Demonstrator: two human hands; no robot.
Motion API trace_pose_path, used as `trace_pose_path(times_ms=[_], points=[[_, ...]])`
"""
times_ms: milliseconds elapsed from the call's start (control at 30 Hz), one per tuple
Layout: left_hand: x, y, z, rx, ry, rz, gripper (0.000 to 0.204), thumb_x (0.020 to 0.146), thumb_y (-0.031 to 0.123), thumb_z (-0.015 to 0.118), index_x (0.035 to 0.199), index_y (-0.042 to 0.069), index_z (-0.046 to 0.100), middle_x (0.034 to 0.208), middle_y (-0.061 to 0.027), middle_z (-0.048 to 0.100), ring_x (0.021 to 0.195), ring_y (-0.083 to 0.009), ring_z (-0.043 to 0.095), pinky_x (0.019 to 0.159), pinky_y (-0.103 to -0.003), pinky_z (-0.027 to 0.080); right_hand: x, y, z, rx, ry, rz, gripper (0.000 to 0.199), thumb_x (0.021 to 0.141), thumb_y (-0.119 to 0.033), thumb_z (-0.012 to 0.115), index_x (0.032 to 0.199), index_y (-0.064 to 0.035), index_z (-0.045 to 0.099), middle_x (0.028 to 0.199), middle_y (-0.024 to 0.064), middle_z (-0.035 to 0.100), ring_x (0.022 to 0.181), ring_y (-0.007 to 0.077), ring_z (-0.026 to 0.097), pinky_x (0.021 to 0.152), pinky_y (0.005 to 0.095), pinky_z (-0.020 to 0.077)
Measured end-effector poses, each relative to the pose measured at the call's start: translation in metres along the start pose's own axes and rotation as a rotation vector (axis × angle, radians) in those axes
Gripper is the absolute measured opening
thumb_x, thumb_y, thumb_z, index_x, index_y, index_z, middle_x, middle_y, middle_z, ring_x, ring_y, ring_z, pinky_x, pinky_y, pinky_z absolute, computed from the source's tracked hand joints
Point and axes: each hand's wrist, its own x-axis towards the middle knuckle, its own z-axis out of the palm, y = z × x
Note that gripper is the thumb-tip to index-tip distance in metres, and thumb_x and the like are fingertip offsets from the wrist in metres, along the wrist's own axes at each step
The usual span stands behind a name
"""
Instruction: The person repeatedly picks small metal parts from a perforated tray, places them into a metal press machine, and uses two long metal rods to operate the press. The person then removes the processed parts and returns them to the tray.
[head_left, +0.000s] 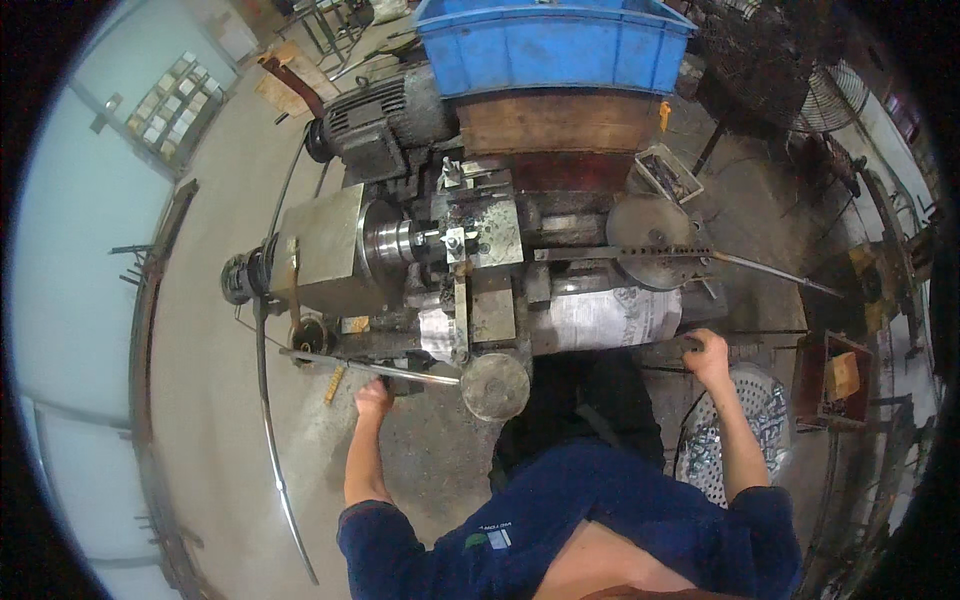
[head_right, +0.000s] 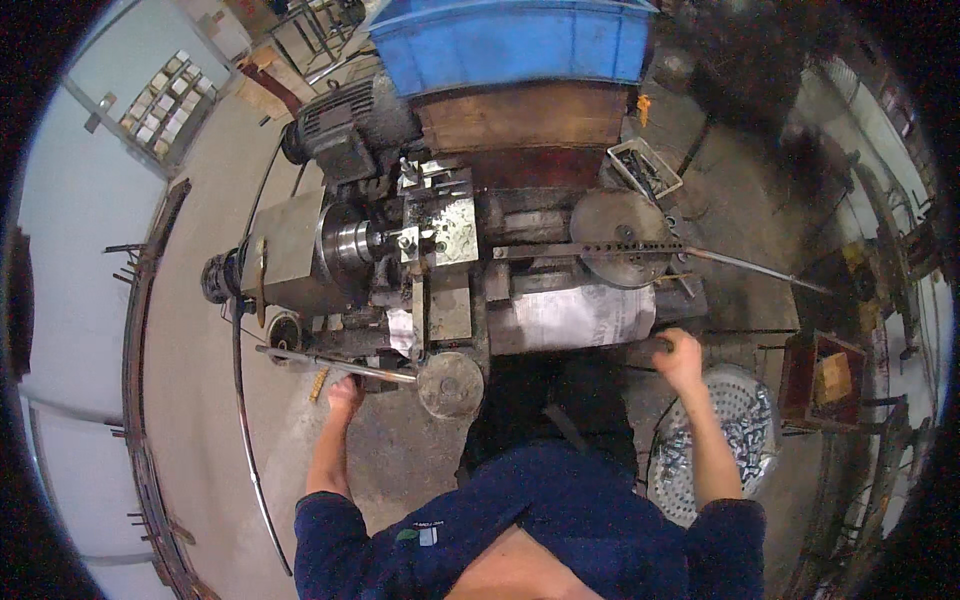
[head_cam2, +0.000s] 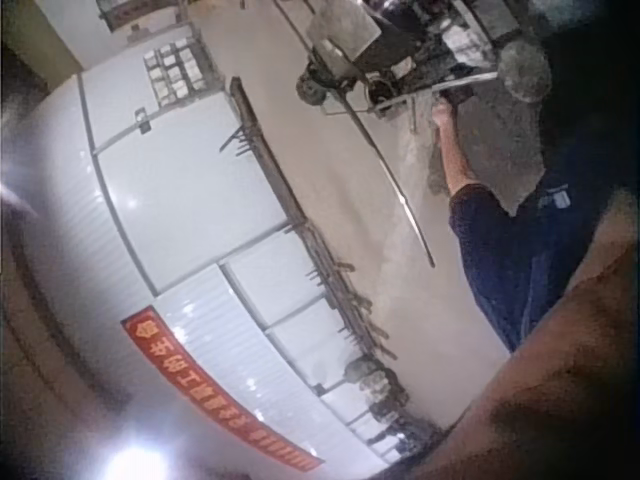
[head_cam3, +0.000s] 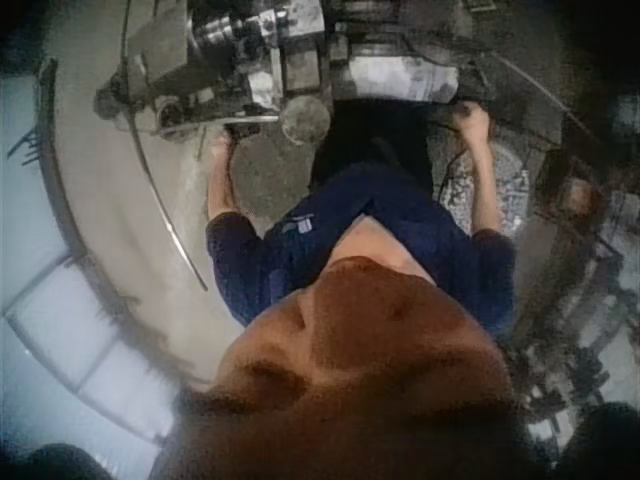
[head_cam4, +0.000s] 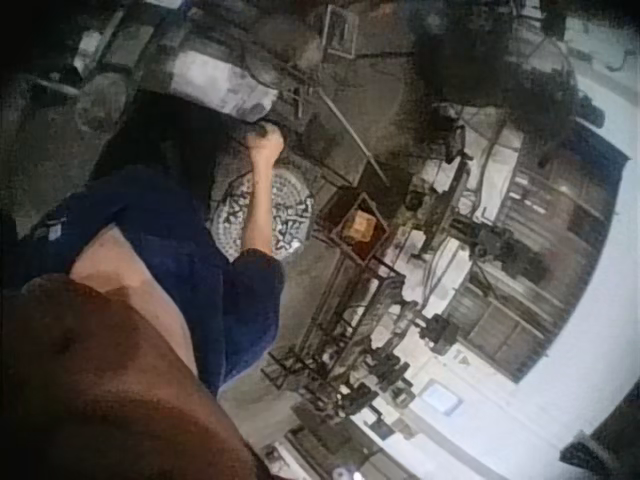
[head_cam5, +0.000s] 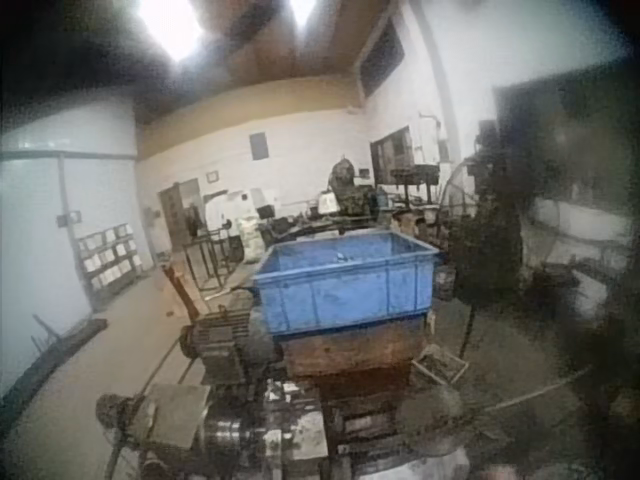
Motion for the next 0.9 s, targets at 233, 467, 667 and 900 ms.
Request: trace_pose_path(times_ms=[233,467,667,900], points=[[-0.020,0.015,0.025,-0.371,0.207,-0.178,0.039,0.081,0.040,0.049,0.092,0.003,0.055,0.086,-0.0201,0.062,0.080,-0.0354,0.060,0.072,-0.044,0.048,0.062,-0.055,-0.022,0.057,0.044,-0.178,0.032,0.055,-0.012,0.059,0.085,-0.0022,0.062,0.085,0.0162,0.060,0.082,0.0330,0.057,0.074,0.0364,0.0454],[-0.063,-0.062,-0.060,-0.818,0.143,-0.071,0.031,0.077,0.023,0.058,0.102,0.004,0.059,0.066,-0.0119,0.062,0.057,-0.0195,0.060,0.053,-0.032,0.046,0.148,-0.237,0.011,0.254,-0.050,-0.767,0.029,0.054,-0.015,0.061,0.081,-0.0039,0.062,0.086,0.0124,0.060,0.082,0.0303,0.056,0.074,0.0379,0.0460],[-0.139,-0.146,-0.200,-0.549,0.716,-0.348,0.022,0.083,0.020,0.052,0.098,0.006,0.060,0.064,-0.0123,0.060,0.059,-0.0228,0.059,0.057,-0.035,0.045,0.184,-0.359,0.107,-0.034,-0.192,-0.894,0.027,0.051,-0.018,0.059,0.074,-0.0046,0.065,0.084,0.0110,0.058,0.085,0.0303,0.052,0.079,0.0355,0.0426],[-0.189,-0.120,-0.132,-0.328,0.493,-0.645,0.050,0.068,0.047,0.063,0.090,0.002,0.059,0.083,-0.0178,0.062,0.081,-0.0359,0.059,0.071,-0.044,0.045,0.178,-0.387,0.123,-0.320,-0.358,-0.869,0.027,0.054,-0.022,0.059,0.073,-0.0041,0.066,0.085,0.0145,0.062,0.091,0.0307,0.054,0.082,0.0390,0.0425]])
